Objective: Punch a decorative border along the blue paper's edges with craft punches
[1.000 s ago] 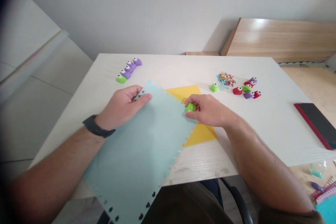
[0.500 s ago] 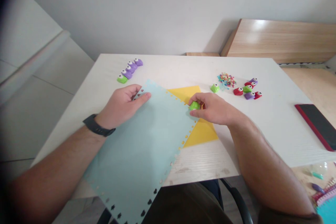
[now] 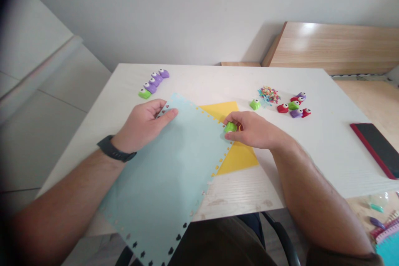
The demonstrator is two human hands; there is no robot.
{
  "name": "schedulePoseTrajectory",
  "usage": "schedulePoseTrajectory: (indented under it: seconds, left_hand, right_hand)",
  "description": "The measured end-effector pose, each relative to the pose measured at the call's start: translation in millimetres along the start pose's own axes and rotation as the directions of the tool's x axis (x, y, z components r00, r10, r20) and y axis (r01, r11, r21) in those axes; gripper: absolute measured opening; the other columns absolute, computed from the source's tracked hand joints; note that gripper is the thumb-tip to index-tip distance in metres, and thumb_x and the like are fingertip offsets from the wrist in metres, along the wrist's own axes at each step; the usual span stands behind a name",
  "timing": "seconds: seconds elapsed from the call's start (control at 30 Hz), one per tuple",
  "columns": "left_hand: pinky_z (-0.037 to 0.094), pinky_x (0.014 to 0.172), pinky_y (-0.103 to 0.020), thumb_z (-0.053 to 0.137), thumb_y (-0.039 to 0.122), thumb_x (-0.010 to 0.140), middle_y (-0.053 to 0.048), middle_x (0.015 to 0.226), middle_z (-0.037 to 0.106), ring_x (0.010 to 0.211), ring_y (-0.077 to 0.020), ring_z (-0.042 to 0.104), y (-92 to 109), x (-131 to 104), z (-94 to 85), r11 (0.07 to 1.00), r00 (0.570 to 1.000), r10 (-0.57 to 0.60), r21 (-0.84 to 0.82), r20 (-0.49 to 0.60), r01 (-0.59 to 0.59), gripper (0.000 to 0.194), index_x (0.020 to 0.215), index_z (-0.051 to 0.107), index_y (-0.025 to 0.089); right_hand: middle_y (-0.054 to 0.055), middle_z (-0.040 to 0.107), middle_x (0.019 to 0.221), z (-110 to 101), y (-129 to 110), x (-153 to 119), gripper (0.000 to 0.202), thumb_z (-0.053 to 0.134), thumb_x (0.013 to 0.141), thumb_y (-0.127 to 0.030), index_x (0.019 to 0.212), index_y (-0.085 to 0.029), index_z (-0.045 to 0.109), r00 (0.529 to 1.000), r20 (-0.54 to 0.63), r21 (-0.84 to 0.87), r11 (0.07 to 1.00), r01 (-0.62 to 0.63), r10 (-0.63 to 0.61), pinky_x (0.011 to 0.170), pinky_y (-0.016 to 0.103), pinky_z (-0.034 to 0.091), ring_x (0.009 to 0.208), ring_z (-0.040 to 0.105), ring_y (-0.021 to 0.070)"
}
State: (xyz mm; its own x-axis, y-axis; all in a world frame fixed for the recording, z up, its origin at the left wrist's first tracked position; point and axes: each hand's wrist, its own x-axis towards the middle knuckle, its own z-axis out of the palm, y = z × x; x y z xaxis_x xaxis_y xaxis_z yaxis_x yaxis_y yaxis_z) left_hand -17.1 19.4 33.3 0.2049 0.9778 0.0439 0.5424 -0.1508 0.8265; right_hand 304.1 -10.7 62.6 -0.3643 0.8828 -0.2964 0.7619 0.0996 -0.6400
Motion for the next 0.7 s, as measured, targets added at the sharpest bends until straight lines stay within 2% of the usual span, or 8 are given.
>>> schedulePoseTrajectory:
  seconds: [0.7]
  left_hand:
    - [0.037, 0.058, -0.025, 0.067, 0.053, 0.092, 0.001, 0.074, 0.063, 0.065, -0.0144, 0.05, -0.8, -0.4, 1.0, 1.0, 1.0, -0.003, -0.006, -0.001, 0.003, 0.033, 0.091, 0.069, 0.02]
  right_hand:
    - [0.0, 0.068, 0.082, 8.0, 1.3, 3.7, 0.032, 0.075, 0.082, -0.04, 0.109, -0.022, 0.075, 0.999, -0.028, -0.01, 0.999, -0.033, 0.032, 0.07, 0.033, 0.045, 0.075, 0.062, 0.0194]
